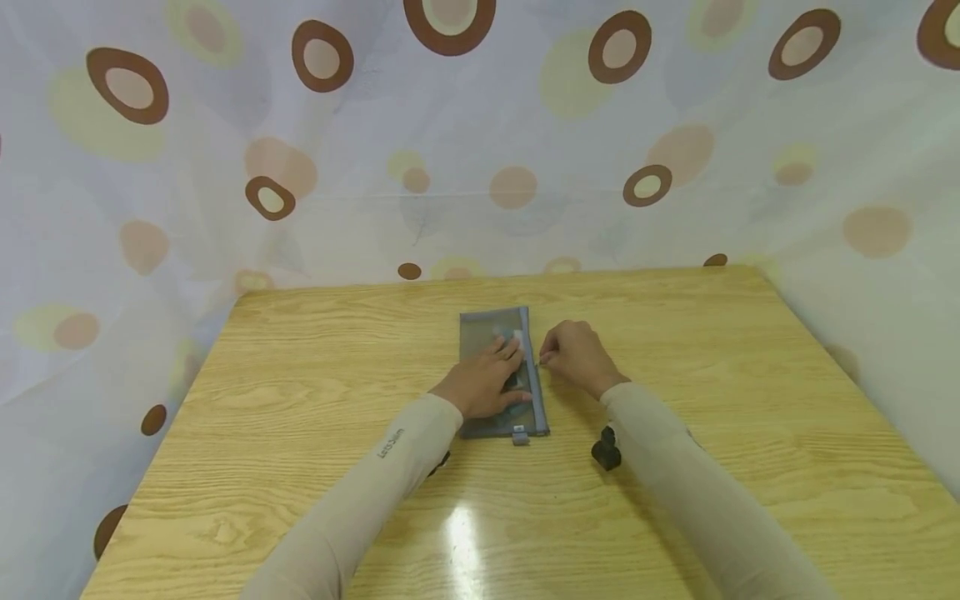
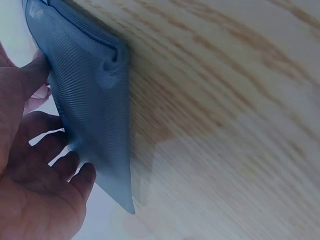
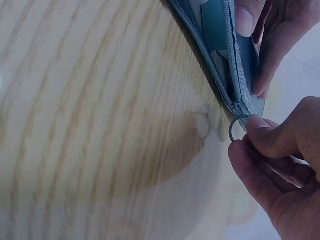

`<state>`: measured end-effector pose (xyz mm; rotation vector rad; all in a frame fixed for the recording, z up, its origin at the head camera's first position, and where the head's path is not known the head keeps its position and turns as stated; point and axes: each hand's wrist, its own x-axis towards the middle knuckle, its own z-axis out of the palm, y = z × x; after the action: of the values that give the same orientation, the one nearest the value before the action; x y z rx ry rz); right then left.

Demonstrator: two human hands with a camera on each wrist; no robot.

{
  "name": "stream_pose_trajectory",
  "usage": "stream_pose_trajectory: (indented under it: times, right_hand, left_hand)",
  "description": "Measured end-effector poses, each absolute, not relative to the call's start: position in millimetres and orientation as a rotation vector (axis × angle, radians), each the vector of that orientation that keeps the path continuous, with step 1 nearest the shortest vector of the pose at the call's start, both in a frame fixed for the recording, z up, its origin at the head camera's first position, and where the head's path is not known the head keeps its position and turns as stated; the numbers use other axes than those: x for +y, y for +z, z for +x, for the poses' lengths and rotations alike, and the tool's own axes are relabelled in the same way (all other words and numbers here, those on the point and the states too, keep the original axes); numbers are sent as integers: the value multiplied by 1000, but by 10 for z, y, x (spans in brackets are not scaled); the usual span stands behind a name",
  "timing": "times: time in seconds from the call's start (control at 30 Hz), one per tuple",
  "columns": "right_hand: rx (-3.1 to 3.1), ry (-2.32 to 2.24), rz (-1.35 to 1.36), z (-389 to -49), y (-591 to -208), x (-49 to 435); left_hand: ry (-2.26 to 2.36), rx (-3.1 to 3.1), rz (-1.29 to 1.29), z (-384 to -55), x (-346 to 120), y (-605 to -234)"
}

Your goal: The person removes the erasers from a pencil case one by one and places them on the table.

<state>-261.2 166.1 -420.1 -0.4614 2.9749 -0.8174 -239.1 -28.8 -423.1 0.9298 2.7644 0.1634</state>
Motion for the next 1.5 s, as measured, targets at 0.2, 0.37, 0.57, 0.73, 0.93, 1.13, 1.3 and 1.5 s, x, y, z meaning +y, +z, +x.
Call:
stream_pose_trajectory:
  times: [0.2, 0.37, 0.57, 0.73, 0.93, 1.13, 1.3, 1.5]
  right_hand:
    - [2936, -800, -504, -2612, -4155, 1659]
    - [2904, -813, -541, -2588, -4111, 1674]
    - [2902, -823, -564, -2573, -4091, 1686]
    - [2924, -820, -576, -2558, -4110, 1694]
    - [2979, -819, -558, -2579, -4138, 1678]
    - [3004, -837, -515, -2607, -4165, 1651]
    - [2995, -873, -474, -2634, -4190, 1639]
    - [2994, -905, -441, -2669, -4211, 1634]
  left_hand:
    - [118, 2762, 947, -2392, -299, -4192]
    - [141, 2745, 964, -2439, -289, -4130]
    - [185, 2757, 922, -2508, -272, -4129]
    - [159, 2768, 920, -2531, -262, -4184]
    - [132, 2798, 911, -2533, -251, -4194]
    - [135, 2815, 895, -2508, -247, -4196]
    - [141, 2822, 889, -2490, -244, -4185]
    - [154, 2821, 889, -2489, -241, -4179]
